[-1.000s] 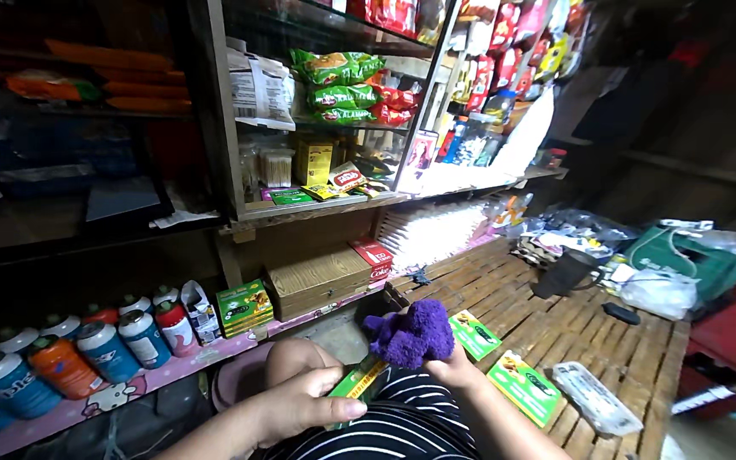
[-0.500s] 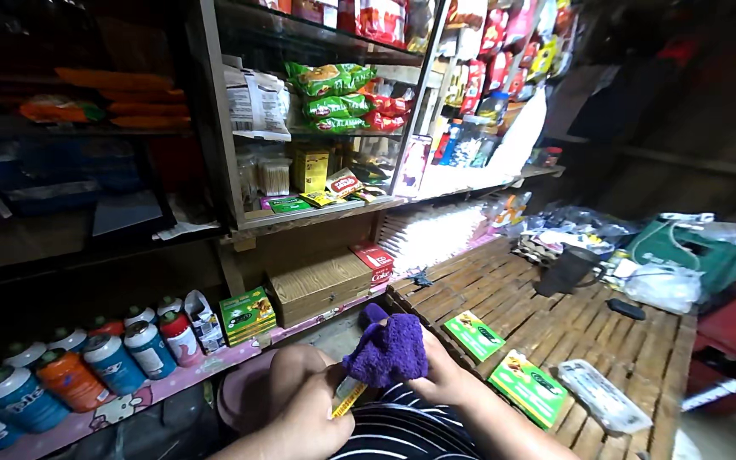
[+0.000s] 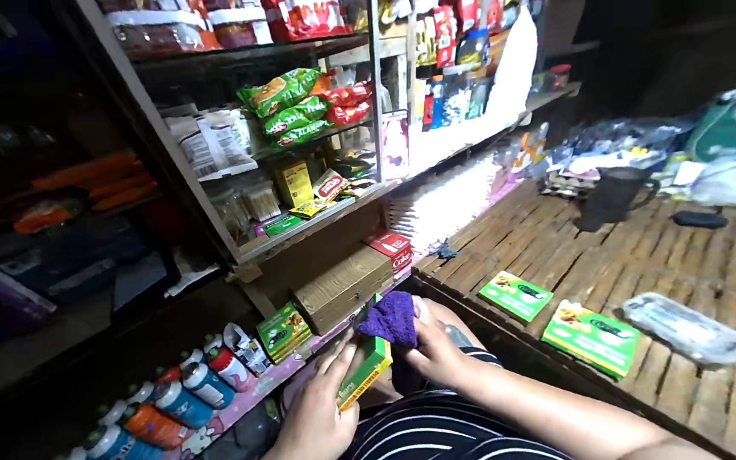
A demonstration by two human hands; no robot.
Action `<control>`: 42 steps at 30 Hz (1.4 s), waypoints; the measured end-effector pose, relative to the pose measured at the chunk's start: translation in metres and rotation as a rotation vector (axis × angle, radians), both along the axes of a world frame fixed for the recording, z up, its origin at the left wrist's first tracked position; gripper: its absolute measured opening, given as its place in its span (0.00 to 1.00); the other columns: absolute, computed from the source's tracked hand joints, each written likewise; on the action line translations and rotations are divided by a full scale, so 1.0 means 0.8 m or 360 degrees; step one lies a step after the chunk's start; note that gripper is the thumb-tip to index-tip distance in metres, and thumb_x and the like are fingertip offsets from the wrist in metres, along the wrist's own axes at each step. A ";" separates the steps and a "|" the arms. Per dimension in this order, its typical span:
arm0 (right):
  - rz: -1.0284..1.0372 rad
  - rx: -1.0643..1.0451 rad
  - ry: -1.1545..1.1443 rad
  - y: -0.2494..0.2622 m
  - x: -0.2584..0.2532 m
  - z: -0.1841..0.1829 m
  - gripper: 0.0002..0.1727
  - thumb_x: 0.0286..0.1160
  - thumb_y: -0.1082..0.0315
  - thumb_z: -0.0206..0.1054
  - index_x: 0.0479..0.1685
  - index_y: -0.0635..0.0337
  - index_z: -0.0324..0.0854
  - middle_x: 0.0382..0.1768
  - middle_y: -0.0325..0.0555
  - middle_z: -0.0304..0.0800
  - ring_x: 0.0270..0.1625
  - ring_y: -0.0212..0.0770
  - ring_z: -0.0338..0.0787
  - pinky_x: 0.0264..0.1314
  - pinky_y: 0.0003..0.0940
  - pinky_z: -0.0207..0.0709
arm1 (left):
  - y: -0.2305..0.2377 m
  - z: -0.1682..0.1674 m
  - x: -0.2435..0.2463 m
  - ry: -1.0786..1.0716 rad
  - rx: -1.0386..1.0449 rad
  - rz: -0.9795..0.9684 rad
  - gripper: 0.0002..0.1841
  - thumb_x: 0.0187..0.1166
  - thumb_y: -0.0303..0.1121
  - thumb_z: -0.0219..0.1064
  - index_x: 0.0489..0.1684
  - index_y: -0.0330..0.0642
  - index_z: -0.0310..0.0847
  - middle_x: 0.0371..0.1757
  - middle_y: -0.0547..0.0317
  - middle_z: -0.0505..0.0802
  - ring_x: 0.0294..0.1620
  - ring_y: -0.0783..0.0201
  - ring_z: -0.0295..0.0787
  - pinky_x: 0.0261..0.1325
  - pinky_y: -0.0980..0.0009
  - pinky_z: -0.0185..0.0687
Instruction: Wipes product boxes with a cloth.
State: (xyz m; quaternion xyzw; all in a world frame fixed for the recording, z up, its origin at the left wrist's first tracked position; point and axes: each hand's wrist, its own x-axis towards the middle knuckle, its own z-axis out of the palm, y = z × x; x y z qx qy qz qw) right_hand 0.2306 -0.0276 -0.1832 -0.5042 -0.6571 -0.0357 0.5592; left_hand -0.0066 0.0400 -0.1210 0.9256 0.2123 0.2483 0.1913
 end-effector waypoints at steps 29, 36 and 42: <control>0.0169 -0.0601 0.0502 -0.001 0.003 0.001 0.32 0.66 0.72 0.65 0.77 0.69 0.73 0.79 0.68 0.69 0.82 0.50 0.71 0.83 0.40 0.66 | 0.006 -0.005 0.002 -0.0037 0.0197 -0.0183 0.38 0.58 0.23 0.68 0.80 0.36 0.74 0.80 0.51 0.81 0.77 0.64 0.80 0.73 0.66 0.81; 0.0231 -0.0668 0.0461 -0.004 0.003 0.006 0.31 0.66 0.74 0.64 0.76 0.68 0.73 0.77 0.65 0.74 0.77 0.47 0.77 0.79 0.39 0.70 | 0.008 -0.007 0.002 -0.0023 0.0174 -0.0152 0.38 0.59 0.24 0.67 0.81 0.37 0.73 0.80 0.51 0.81 0.75 0.64 0.82 0.71 0.65 0.82; 0.0275 -0.0764 0.0506 -0.003 0.005 0.010 0.28 0.69 0.74 0.64 0.73 0.70 0.74 0.69 0.61 0.80 0.70 0.45 0.82 0.74 0.39 0.73 | 0.007 -0.005 0.004 -0.0053 0.0132 -0.0176 0.40 0.55 0.20 0.67 0.80 0.31 0.72 0.79 0.45 0.81 0.76 0.64 0.81 0.74 0.69 0.78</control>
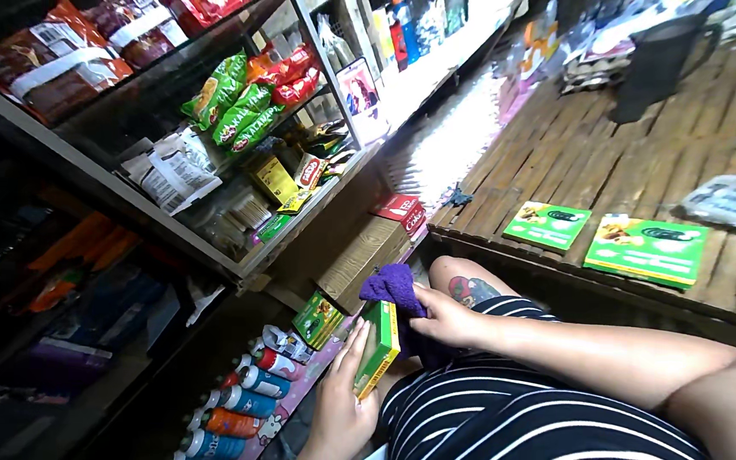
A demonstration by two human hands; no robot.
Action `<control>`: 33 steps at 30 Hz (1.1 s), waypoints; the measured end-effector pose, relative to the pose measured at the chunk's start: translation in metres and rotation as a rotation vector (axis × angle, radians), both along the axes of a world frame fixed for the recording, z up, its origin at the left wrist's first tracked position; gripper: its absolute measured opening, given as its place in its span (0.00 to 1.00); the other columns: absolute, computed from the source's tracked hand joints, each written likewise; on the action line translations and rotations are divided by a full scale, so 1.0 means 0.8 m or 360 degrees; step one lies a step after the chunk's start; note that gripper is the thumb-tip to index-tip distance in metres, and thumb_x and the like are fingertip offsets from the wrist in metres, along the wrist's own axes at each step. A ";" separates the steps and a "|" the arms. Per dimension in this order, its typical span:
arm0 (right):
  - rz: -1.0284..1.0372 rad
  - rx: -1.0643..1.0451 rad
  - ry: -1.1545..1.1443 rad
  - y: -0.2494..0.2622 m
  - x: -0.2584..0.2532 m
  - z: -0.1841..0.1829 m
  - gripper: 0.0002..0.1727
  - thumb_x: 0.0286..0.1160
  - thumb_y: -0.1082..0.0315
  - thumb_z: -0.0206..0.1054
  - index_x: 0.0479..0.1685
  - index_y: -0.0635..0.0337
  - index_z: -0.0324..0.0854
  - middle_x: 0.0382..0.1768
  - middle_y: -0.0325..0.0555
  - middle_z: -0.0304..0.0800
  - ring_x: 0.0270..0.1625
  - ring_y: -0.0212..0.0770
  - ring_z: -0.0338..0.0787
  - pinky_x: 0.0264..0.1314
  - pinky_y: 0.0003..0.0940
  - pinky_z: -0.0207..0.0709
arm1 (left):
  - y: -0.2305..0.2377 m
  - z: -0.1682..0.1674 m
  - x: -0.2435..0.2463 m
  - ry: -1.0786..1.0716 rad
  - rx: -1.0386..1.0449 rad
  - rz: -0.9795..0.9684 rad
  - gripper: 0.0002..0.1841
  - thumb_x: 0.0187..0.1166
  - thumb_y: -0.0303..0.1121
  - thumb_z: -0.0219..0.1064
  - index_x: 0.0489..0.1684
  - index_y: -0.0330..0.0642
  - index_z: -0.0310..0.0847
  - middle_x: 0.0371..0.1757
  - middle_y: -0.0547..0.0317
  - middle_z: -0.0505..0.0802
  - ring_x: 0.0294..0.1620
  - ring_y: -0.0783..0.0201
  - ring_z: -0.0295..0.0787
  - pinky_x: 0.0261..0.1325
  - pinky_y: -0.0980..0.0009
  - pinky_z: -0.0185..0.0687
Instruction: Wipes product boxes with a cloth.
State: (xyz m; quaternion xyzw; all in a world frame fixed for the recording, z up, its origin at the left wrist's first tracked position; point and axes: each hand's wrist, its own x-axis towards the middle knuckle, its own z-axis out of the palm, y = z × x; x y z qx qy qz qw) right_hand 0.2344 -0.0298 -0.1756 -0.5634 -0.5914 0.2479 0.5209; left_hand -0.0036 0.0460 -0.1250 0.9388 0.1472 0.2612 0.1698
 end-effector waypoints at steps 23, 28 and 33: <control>0.0257 0.0726 -0.0385 -0.010 -0.014 -0.008 0.19 0.67 0.69 0.69 0.57 0.68 0.84 0.62 0.65 0.85 0.67 0.49 0.86 0.70 0.41 0.80 | 0.003 -0.002 0.003 0.0178 -0.0050 0.0328 0.36 0.57 0.24 0.67 0.76 0.33 0.76 0.67 0.45 0.89 0.60 0.57 0.91 0.61 0.57 0.86; 0.0286 0.0810 -0.0431 -0.012 -0.015 -0.007 0.18 0.69 0.68 0.69 0.58 0.65 0.83 0.62 0.63 0.85 0.67 0.47 0.86 0.70 0.40 0.80 | 0.004 -0.002 0.002 0.0179 -0.0099 0.0321 0.36 0.55 0.22 0.67 0.75 0.33 0.77 0.71 0.47 0.88 0.67 0.57 0.87 0.67 0.55 0.83; 0.0301 0.0877 -0.0518 -0.012 -0.016 -0.009 0.15 0.70 0.67 0.68 0.53 0.63 0.83 0.59 0.63 0.85 0.63 0.48 0.87 0.66 0.40 0.82 | 0.002 -0.001 0.003 0.0138 -0.0131 0.0320 0.37 0.55 0.21 0.68 0.75 0.31 0.76 0.69 0.45 0.88 0.67 0.60 0.87 0.70 0.62 0.81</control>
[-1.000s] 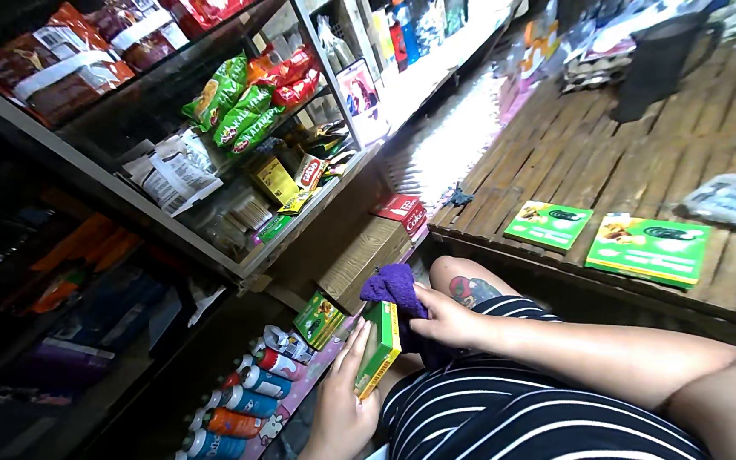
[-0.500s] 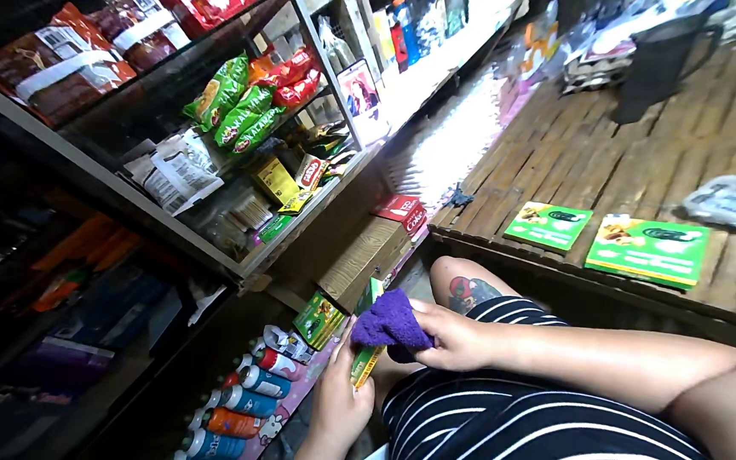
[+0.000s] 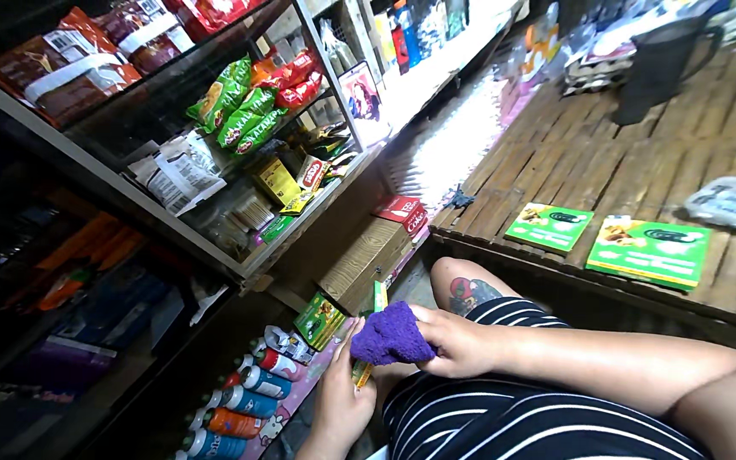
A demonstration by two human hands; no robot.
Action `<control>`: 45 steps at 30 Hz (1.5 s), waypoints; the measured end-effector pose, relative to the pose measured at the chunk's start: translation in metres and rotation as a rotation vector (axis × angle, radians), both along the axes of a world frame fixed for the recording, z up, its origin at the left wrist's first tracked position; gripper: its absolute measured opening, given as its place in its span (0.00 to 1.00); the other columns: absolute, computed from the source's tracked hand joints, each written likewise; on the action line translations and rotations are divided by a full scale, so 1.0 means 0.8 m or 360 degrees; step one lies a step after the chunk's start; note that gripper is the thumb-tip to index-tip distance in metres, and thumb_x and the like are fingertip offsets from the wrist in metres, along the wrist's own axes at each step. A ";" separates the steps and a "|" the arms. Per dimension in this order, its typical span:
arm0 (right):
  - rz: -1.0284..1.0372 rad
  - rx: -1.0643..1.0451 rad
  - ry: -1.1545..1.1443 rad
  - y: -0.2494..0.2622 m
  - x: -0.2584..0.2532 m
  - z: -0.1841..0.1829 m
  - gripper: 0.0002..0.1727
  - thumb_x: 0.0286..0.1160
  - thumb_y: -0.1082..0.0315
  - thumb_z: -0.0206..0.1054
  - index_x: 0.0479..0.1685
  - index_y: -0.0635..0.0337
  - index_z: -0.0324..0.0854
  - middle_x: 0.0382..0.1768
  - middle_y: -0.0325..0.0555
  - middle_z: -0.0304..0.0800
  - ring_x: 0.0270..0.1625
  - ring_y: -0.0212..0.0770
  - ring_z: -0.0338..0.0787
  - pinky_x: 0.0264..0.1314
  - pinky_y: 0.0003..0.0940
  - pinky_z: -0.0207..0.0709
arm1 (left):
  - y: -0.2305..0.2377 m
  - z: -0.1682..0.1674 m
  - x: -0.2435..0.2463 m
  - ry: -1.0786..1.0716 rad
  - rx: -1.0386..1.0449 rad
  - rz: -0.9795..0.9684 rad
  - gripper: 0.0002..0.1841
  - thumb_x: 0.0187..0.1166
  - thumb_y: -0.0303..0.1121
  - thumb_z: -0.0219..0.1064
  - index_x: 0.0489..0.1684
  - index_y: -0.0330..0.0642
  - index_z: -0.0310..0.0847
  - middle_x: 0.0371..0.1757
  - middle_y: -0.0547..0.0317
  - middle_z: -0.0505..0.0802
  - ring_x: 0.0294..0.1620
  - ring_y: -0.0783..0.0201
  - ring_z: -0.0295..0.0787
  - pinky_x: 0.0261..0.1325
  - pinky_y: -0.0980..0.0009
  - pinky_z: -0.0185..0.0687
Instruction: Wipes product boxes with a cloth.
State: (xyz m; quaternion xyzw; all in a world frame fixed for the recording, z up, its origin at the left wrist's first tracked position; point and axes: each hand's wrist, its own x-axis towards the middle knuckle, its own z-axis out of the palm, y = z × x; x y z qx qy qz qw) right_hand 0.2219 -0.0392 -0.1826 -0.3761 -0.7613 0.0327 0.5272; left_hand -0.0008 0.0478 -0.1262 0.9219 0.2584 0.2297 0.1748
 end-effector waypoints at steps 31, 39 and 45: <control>-0.0272 -0.0839 0.0562 0.014 0.015 -0.006 0.35 0.70 0.64 0.67 0.79 0.70 0.67 0.73 0.62 0.77 0.74 0.43 0.80 0.78 0.38 0.71 | 0.003 -0.004 -0.001 -0.0130 0.0193 -0.0319 0.36 0.61 0.24 0.67 0.80 0.38 0.74 0.79 0.52 0.82 0.74 0.64 0.83 0.71 0.64 0.82; -0.0125 -0.0556 0.0275 0.001 -0.002 0.000 0.29 0.69 0.65 0.69 0.71 0.70 0.76 0.65 0.65 0.83 0.69 0.50 0.84 0.73 0.44 0.76 | 0.004 -0.005 -0.003 -0.0020 0.0115 -0.0112 0.38 0.53 0.20 0.68 0.77 0.32 0.75 0.72 0.41 0.86 0.64 0.50 0.90 0.60 0.51 0.87; -0.0030 -0.0222 0.0157 -0.001 -0.007 0.000 0.25 0.67 0.69 0.70 0.64 0.71 0.79 0.61 0.66 0.85 0.65 0.49 0.87 0.70 0.41 0.79 | 0.003 -0.004 -0.002 -0.0042 0.0119 -0.0043 0.28 0.55 0.23 0.67 0.64 0.31 0.83 0.68 0.43 0.89 0.62 0.58 0.91 0.61 0.59 0.87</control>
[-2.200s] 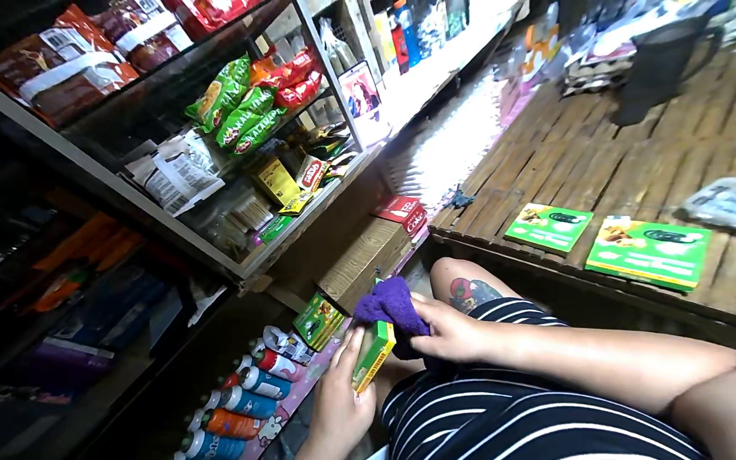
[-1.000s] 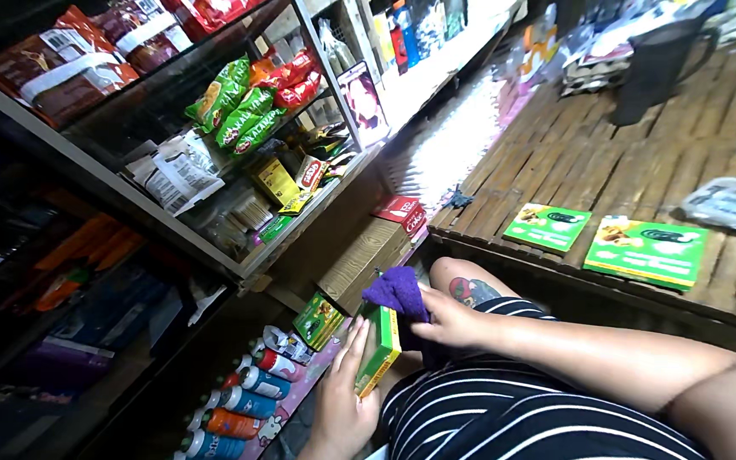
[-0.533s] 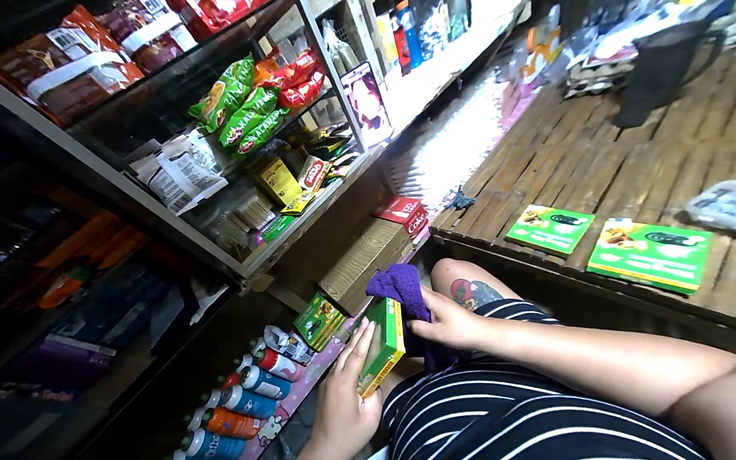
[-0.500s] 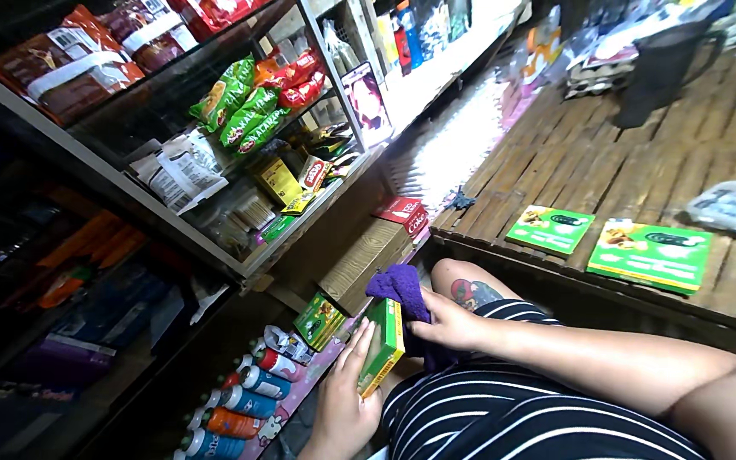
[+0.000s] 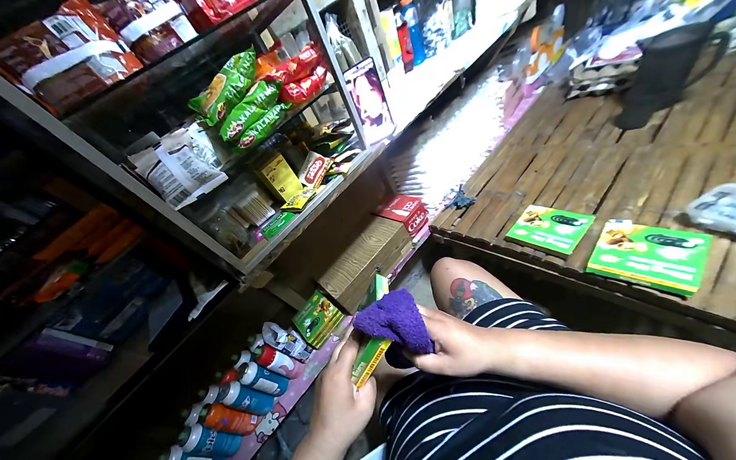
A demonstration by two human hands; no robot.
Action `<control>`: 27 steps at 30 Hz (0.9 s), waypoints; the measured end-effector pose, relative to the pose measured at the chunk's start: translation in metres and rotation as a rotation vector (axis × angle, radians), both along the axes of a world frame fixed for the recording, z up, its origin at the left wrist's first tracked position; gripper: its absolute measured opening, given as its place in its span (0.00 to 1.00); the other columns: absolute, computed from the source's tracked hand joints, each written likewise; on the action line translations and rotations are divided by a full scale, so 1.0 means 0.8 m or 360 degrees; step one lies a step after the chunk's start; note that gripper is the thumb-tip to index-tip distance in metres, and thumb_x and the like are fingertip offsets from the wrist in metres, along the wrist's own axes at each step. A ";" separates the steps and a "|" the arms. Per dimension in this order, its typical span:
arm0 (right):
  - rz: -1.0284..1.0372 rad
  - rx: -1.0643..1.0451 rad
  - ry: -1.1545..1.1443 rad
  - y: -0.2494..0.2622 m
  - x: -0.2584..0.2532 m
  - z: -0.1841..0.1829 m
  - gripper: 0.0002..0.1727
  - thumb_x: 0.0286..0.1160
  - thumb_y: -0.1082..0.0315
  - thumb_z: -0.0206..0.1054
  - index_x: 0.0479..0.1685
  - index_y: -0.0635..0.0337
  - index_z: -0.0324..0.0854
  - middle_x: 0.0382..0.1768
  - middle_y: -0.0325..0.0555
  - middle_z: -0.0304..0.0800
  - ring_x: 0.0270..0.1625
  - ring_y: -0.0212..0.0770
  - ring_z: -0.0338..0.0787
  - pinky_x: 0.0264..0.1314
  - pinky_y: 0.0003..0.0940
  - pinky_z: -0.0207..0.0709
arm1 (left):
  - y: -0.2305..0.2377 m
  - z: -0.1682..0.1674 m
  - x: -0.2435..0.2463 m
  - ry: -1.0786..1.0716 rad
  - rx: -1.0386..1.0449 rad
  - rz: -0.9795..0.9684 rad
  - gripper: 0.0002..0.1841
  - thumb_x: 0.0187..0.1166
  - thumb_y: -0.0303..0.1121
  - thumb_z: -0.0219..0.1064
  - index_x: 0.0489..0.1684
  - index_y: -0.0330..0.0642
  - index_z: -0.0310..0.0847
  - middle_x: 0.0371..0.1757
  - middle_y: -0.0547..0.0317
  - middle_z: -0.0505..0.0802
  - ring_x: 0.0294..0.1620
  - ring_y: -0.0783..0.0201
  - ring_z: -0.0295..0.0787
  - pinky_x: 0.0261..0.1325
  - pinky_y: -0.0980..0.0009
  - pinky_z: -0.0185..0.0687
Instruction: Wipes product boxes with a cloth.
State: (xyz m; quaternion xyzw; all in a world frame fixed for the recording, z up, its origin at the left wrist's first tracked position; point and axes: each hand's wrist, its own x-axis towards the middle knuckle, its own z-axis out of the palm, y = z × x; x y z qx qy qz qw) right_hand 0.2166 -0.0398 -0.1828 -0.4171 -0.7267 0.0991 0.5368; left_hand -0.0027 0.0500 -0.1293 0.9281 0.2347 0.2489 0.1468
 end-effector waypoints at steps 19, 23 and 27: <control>-0.0204 -0.0209 0.0012 0.019 0.023 -0.018 0.31 0.69 0.64 0.69 0.72 0.71 0.75 0.66 0.67 0.83 0.70 0.51 0.84 0.75 0.44 0.75 | -0.011 0.011 0.001 -0.0141 -0.0187 -0.0122 0.38 0.55 0.20 0.68 0.77 0.33 0.75 0.67 0.46 0.89 0.64 0.69 0.88 0.67 0.73 0.81; -0.0354 -0.0509 0.0132 0.031 0.037 -0.030 0.34 0.69 0.63 0.68 0.76 0.73 0.71 0.70 0.68 0.79 0.74 0.55 0.81 0.78 0.48 0.71 | -0.014 0.013 0.000 -0.0150 -0.0289 -0.0115 0.39 0.55 0.19 0.67 0.79 0.36 0.75 0.65 0.48 0.90 0.61 0.72 0.88 0.64 0.75 0.82; -0.0399 -0.0731 0.0235 0.033 0.041 -0.032 0.38 0.73 0.60 0.67 0.82 0.72 0.64 0.77 0.68 0.73 0.78 0.53 0.77 0.82 0.46 0.67 | -0.014 0.012 -0.001 -0.0175 -0.0284 -0.0126 0.37 0.56 0.21 0.68 0.78 0.34 0.75 0.64 0.47 0.91 0.59 0.72 0.89 0.63 0.75 0.83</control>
